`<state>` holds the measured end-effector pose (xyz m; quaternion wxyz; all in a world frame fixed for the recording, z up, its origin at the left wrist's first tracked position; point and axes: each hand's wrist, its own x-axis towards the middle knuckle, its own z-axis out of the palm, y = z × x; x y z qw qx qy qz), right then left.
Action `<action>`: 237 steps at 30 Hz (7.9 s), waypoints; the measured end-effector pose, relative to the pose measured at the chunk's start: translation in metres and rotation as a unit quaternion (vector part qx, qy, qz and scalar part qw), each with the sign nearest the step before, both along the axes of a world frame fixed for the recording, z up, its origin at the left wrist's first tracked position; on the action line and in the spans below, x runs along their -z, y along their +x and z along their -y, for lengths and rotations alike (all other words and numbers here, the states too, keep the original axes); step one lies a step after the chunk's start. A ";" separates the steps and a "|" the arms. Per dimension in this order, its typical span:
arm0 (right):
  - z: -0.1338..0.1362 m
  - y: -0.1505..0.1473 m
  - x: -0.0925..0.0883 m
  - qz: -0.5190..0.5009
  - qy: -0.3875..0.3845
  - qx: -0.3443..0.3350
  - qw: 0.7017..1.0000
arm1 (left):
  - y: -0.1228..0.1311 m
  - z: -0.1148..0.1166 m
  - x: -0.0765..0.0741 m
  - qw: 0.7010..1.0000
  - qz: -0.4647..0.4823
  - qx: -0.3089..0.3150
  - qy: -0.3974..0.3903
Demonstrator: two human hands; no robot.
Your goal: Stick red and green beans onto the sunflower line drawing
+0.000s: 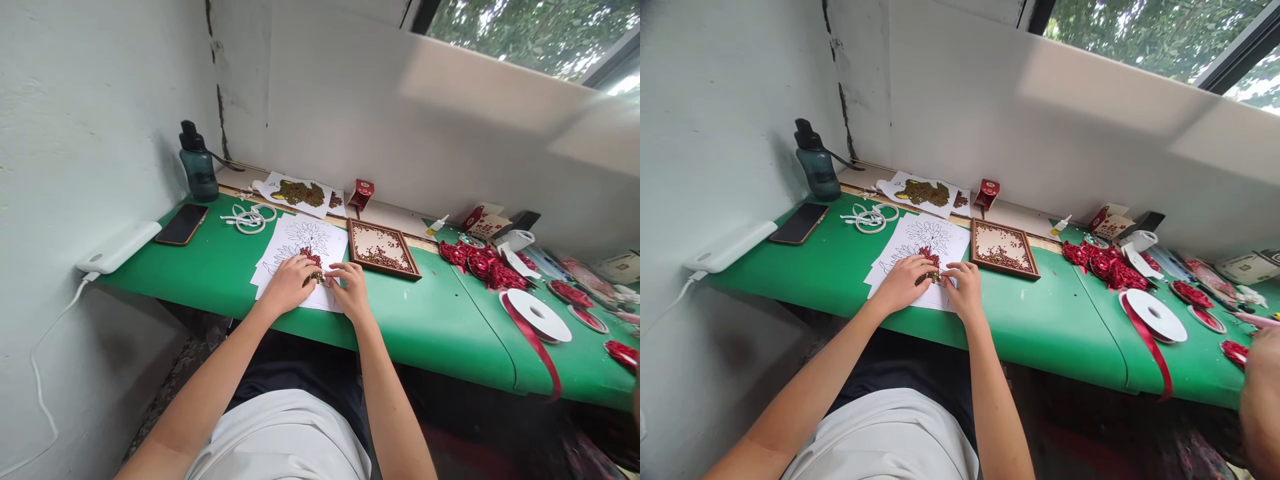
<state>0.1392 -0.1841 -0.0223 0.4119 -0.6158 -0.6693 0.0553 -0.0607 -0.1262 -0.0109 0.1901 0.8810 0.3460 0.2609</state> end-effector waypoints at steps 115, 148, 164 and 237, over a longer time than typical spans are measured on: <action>0.010 0.004 -0.009 -0.142 0.041 0.112 0.983 | 0.003 0.005 -0.005 0.992 -0.126 -0.026 0.009; 0.010 0.004 -0.007 -0.140 0.045 0.110 0.983 | 0.011 -0.004 0.001 0.980 -0.175 -0.094 0.000; 0.010 0.003 -0.010 -0.139 0.036 0.110 0.984 | 0.011 -0.007 0.005 0.983 -0.159 -0.093 -0.009; 0.010 0.004 -0.007 -0.153 0.036 0.105 0.982 | 0.011 -0.006 0.000 0.982 -0.162 -0.092 -0.029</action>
